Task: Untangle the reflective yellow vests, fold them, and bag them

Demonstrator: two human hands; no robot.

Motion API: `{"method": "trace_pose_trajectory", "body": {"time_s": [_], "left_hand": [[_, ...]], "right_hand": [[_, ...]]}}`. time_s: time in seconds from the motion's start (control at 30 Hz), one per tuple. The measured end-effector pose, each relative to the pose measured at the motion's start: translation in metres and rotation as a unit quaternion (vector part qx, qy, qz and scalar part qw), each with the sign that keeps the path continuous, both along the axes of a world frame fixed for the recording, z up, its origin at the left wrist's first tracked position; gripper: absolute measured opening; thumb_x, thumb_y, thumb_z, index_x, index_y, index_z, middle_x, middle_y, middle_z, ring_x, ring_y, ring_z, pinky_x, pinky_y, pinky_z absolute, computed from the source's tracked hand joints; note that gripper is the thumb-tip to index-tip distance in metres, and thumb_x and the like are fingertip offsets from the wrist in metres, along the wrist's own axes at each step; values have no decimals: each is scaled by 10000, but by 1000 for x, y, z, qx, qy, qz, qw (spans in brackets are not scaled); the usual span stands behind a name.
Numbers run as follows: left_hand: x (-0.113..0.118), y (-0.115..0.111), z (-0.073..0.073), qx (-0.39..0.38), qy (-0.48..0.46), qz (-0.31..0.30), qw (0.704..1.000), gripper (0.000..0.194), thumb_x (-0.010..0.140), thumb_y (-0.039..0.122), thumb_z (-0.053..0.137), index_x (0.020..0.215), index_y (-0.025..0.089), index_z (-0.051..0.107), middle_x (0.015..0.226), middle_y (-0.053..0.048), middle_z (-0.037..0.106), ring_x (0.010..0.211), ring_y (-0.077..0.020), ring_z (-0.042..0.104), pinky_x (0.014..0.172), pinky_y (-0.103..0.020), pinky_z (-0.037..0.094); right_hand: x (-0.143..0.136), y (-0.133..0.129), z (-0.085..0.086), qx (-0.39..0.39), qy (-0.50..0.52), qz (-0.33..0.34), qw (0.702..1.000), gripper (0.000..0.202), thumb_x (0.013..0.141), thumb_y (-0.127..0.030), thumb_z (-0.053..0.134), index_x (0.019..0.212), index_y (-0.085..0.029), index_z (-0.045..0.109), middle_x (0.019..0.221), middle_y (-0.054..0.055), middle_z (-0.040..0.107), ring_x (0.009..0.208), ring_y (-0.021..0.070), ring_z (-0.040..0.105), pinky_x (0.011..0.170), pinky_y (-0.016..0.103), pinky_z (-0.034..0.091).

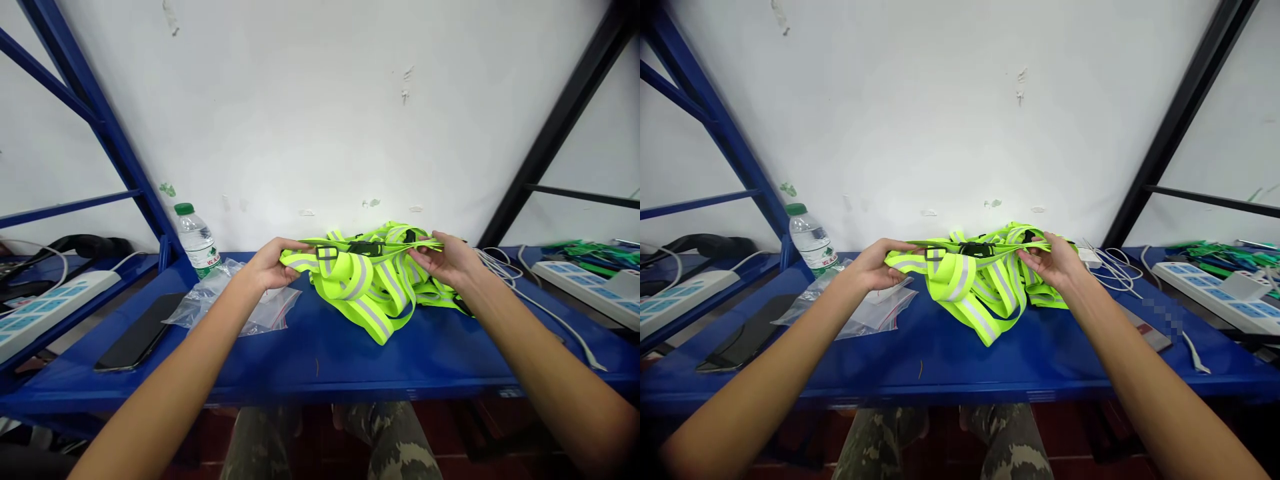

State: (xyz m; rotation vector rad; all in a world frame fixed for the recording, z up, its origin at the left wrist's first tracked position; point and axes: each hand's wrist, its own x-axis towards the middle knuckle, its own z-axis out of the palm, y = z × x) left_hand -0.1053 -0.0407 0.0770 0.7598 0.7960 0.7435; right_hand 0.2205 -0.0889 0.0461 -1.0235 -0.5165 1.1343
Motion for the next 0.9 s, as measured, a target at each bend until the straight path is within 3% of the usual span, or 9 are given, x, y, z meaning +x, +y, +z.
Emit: {"method": "trace_pose_trajectory", "body": {"time_s": [0.17,0.27,0.4,0.53,0.6,0.63,0.7,0.8,0.9], "left_hand": [[0,6,-5,39,-28,-6,999,164,735,53,612,896,81,618,643,-29,605,446,-87,518,306,-160,373],[-1,10,-8,40,-10,-6,999,102,745,47,602,840,81,612,621,-24,587,453,-87,519,330,-164,399],[6,10,-9,42,5,0,999,51,746,46,589,751,97,588,583,-13,555,440,-75,490,342,-159,392],[20,-4,0,78,58,12,995,32,734,72,606,728,102,596,549,8,511,431,-71,460,346,-162,375],[26,-15,7,130,119,28,984,41,729,110,630,768,98,631,590,-2,538,451,-73,466,346,-163,355],[28,-20,11,169,159,43,972,87,723,132,647,804,99,651,618,-9,558,460,-73,466,342,-164,337],[30,-29,19,260,247,67,931,206,707,180,687,901,111,683,636,-8,568,464,-75,452,342,-171,306],[32,-40,31,370,348,64,859,431,683,243,736,1094,127,674,628,4,552,473,-88,455,372,-194,320],[37,-50,44,435,387,53,811,554,690,238,724,1225,128,626,706,-18,590,477,-80,456,402,-210,323]], "right_hand": [[-5,-13,-5,-53,-34,81,995,236,949,-374,438,994,-180,565,947,131,696,825,203,713,669,306,610],[-10,-27,-7,-103,-226,130,960,390,862,-525,560,940,-146,614,939,151,714,590,175,659,494,285,539],[-45,-52,-13,-14,-579,125,806,460,751,-591,667,845,-140,675,703,79,694,479,142,555,464,262,424],[-100,-58,-24,126,-749,163,630,640,716,-509,734,1264,-213,585,695,21,686,636,207,633,600,281,421],[-116,-49,-25,131,-785,148,587,324,815,-412,642,1040,-183,687,662,54,673,649,222,637,602,289,399],[-120,-42,-24,130,-771,144,607,242,855,-378,580,876,-168,697,637,67,662,636,218,633,592,288,395],[-120,-28,-17,124,-660,149,725,335,903,-372,475,684,-167,622,605,73,648,584,194,619,561,281,407],[-115,-12,-5,148,-398,154,892,358,928,-431,407,776,-174,603,711,63,687,599,165,633,594,277,470],[-119,-7,-4,223,-375,165,885,305,920,-413,440,848,-179,622,826,45,696,743,169,648,699,278,481]]}}
